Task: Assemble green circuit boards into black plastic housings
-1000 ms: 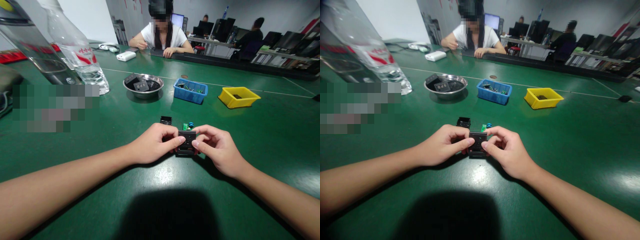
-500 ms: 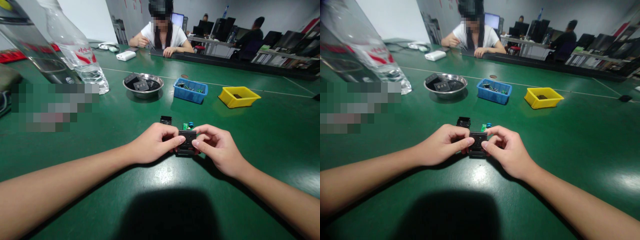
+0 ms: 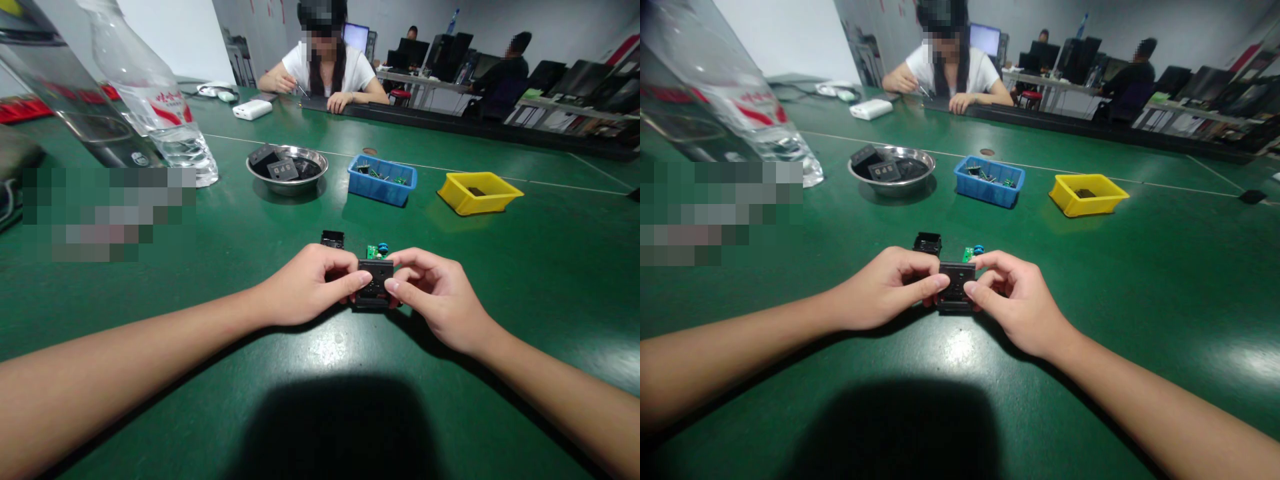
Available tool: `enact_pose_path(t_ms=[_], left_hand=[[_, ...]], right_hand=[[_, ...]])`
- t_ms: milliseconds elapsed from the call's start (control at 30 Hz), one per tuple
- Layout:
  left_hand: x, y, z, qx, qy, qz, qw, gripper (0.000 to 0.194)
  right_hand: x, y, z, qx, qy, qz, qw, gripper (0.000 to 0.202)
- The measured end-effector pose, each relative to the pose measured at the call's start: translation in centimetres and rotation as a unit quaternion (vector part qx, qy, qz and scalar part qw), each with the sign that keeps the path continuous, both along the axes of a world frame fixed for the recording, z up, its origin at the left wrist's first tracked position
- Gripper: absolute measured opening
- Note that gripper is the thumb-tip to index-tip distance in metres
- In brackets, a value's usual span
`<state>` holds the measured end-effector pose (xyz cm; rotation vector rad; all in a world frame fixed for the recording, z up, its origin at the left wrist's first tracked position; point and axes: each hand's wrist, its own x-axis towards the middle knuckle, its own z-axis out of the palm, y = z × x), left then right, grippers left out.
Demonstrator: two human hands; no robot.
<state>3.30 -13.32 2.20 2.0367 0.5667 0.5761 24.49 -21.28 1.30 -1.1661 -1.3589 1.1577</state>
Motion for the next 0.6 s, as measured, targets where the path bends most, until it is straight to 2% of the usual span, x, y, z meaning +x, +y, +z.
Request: enact_pose_path(t_ms=[600], left_hand=[[0.1, -0.07, -0.1, -0.011, 0.001, 0.01, 1.0, 0.038]], right_hand=[[-0.12, -0.05, 0.16, -0.001, -0.001, -0.004, 1.0, 0.021]])
